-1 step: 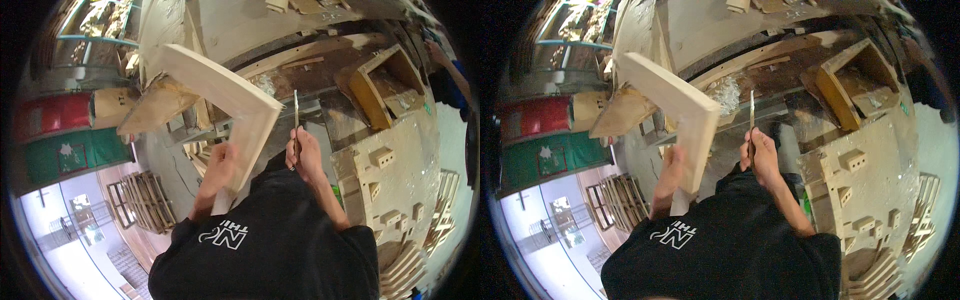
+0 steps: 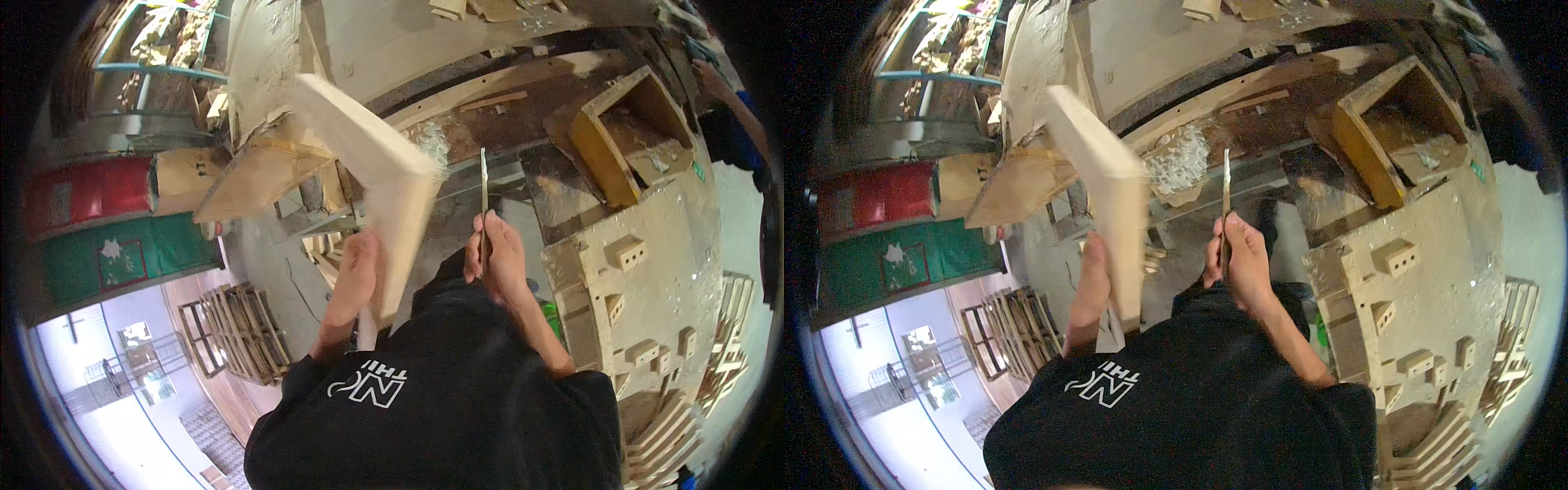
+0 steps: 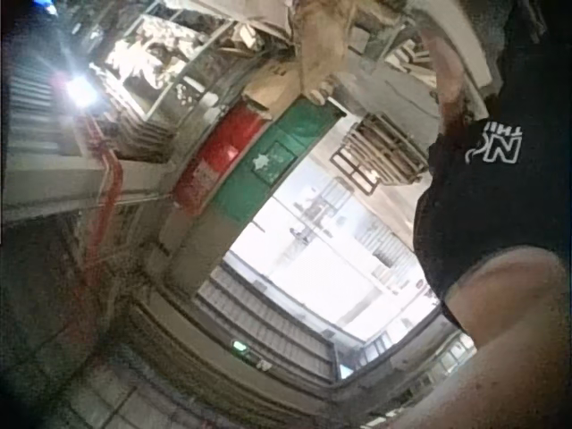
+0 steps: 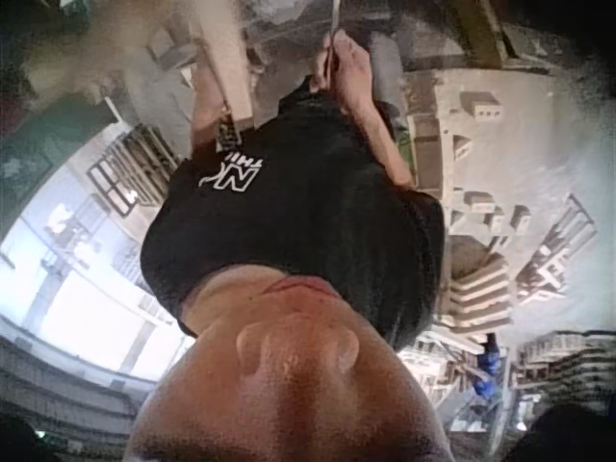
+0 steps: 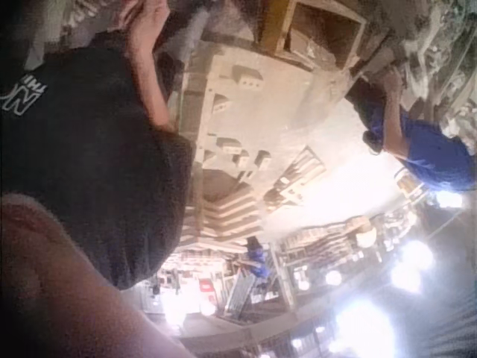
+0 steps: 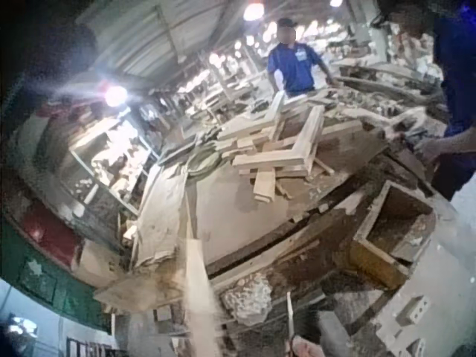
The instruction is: The person repeatedly picks up small wooden pieces from a workbench, scrapes their edges with a metal tool, and places them back down. The person handles the pieces one at a time in a repetitive cycle.
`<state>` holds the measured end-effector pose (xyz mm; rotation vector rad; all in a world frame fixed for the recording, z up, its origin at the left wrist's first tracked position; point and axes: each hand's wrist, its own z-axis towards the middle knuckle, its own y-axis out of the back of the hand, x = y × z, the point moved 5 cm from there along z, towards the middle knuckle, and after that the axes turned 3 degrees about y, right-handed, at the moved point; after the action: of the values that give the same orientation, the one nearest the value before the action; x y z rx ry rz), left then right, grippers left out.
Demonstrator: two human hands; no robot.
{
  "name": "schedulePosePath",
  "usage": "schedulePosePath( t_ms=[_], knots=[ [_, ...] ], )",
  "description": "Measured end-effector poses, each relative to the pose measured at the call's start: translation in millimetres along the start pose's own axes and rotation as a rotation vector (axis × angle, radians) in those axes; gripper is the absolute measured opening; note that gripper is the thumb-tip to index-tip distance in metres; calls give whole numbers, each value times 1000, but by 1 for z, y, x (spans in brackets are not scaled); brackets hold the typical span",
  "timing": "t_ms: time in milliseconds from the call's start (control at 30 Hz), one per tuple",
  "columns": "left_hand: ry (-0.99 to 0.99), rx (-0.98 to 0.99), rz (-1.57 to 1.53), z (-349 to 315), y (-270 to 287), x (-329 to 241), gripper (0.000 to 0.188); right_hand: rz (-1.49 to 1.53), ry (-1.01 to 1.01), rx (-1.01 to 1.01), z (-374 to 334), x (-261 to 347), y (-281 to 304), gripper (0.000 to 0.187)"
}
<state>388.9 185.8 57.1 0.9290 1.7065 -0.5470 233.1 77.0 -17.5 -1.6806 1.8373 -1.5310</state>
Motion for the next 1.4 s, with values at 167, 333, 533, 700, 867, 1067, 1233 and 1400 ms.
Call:
schedulePosePath(
  t_ms=[167, 333, 533, 700, 867, 1067, 1233, 1400],
  knots=[
    [129, 412, -385, -7, -27, -6, 98, 11, 118, 318, -75, 4, -62, 32],
    [80, 371, -534, -6, -31, 1, 70, 18, 165, 413, -90, 6, -92, 31],
    [244, 593, -728, -9, -41, 17, 55, 19, 183, 428, -101, 8, -92, 33],
    [205, 737, -755, -5, -51, 23, 65, -55, 320, 396, -102, 12, -92, 33],
    [124, 619, -782, -10, -49, 33, 94, -109, 406, 433, -105, 23, -95, 33],
    [178, 804, -788, -1, -50, 35, 87, -223, 468, 461, -96, 36, -98, 31],
    [145, 408, -394, -6, -37, 36, 73, -298, 503, 380, -60, 46, -108, 29],
    [299, 222, -533, 5, -27, 67, 83, -295, 297, 414, -19, 38, -109, 23]
  ],
)
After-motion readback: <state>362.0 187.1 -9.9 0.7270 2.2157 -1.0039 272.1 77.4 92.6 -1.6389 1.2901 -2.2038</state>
